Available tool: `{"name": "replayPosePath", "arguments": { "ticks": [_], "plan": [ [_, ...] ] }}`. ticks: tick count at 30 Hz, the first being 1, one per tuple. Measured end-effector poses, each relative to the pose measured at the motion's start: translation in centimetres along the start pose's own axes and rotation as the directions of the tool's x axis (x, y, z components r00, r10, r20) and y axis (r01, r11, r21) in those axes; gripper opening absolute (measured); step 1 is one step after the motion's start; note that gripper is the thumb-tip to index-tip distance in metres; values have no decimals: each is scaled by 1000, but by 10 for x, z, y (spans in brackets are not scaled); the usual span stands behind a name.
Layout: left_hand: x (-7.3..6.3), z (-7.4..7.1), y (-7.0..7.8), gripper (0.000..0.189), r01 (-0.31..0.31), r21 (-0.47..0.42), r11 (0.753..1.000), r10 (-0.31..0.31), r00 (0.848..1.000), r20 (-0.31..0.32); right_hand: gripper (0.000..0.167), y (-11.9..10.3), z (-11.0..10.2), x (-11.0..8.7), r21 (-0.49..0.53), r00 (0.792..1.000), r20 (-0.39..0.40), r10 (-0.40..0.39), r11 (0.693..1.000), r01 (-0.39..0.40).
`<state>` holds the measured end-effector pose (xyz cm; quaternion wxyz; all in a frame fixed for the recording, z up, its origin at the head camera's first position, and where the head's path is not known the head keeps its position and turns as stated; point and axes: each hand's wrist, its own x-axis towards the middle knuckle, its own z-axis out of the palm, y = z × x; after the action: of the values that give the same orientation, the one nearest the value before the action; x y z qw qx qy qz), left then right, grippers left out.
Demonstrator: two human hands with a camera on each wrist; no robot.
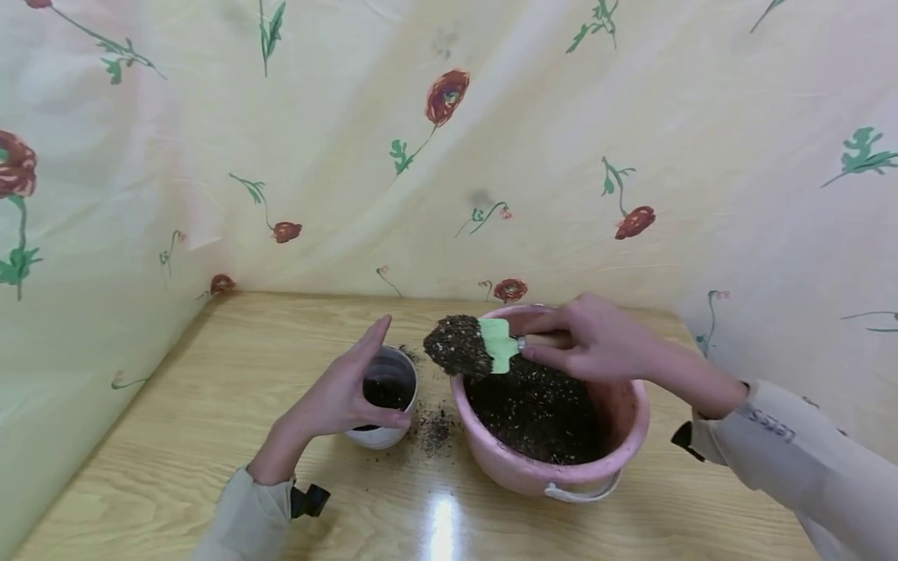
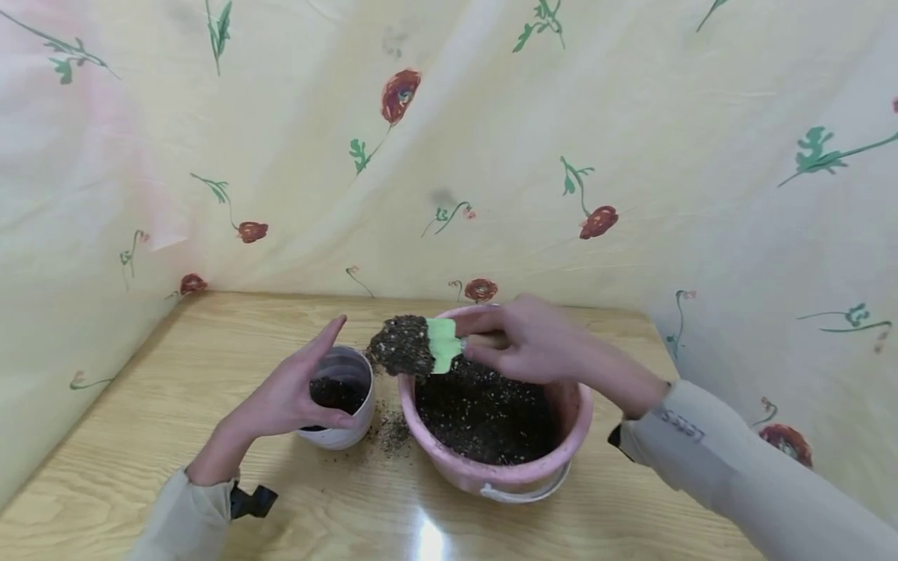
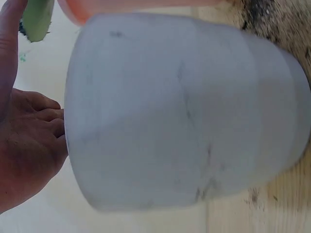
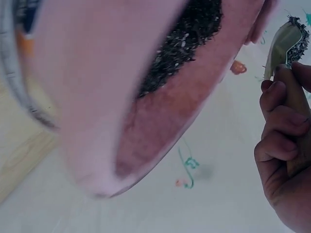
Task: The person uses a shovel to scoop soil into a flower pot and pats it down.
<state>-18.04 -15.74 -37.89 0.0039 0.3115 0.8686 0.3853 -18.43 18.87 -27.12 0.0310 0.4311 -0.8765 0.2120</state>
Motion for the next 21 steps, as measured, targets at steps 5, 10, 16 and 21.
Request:
{"name": "replayPosePath", "arguments": {
  "ticks": [5,10,16,21],
  "plan": [
    [-9,-4,-8,130,43,1,999,-43,999,-29,25,-5,4,23,88,997,60,38,995,-44],
    [-17,-5,-13,131,70,4,998,-69,997,-41,14,-10,12,41,69,997,69,27,997,-32],
    [-24,-7,-19,132,103,19,994,-102,993,-62,38,-11,21,60,54,996,76,-53,997,49],
    [-27,-8,-28,135,132,28,991,-130,989,-64,35,-10,28,73,50,990,133,-46,998,40]
  ]
}}
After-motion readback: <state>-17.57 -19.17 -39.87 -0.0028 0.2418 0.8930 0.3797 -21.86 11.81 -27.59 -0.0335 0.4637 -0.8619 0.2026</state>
